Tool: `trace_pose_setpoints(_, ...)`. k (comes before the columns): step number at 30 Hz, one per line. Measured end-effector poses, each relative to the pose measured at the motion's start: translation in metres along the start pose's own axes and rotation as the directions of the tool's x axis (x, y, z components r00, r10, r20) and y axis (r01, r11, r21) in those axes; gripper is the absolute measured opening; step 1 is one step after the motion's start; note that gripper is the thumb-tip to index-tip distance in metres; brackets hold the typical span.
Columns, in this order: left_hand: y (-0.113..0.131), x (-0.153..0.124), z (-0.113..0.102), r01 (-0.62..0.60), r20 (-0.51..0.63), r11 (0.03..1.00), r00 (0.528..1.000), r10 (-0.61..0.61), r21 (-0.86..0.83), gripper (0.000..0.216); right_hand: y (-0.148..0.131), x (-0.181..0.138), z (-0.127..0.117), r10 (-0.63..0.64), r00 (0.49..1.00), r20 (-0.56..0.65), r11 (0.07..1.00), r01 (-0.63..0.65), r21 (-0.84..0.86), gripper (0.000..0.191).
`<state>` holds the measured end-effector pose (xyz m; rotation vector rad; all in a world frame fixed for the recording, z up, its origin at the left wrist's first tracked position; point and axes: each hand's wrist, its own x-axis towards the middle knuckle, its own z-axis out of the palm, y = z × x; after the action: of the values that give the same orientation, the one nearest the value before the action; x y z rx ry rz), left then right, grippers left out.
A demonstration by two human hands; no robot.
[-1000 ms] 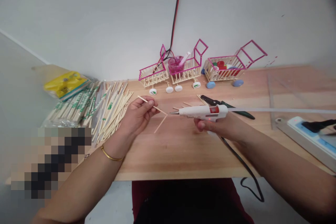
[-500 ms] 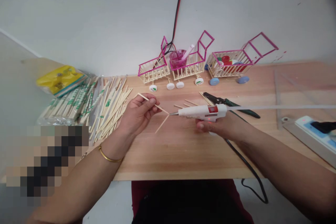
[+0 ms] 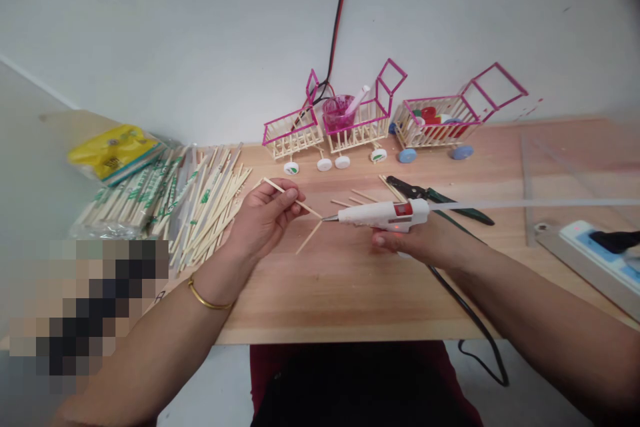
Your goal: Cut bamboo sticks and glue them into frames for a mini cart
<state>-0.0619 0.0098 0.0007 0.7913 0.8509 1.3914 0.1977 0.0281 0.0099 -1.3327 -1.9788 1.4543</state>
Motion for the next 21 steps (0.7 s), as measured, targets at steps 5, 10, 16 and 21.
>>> trace_pose_setpoints(5, 0.0008, -0.0012, 0.0017, 0.0, -0.002, 1.0, 1.0, 0.0, 0.012, 0.016, -0.003, -0.0003, -0.0001, 0.013, 1.0, -0.008, 1.0, -0.013, 0.001, 0.032)
trace_pose_setpoints(10, 0.001, -0.0018, 0.0036, 0.008, -0.013, 1.0, 1.0, -0.008, 0.026, 0.018, -0.0032, -0.0003, -0.001, 0.039, 0.998, -0.04, 0.999, -0.04, -0.031, 0.033)
trace_pose_setpoints(16, -0.0003, -0.002, 0.0026, 0.006, 0.002, 1.0, 1.0, -0.006, 0.02, 0.017, -0.0001, 0.0008, -0.0006, 0.02, 1.0, -0.01, 1.0, -0.02, -0.023, 0.029)
trace_pose_setpoints(21, -0.0007, -0.0017, 0.0019, 0.009, 0.005, 1.0, 1.0, -0.009, 0.015, 0.018, -0.003, -0.0001, -0.0003, 0.052, 0.998, -0.025, 0.999, -0.052, -0.009, 0.026)
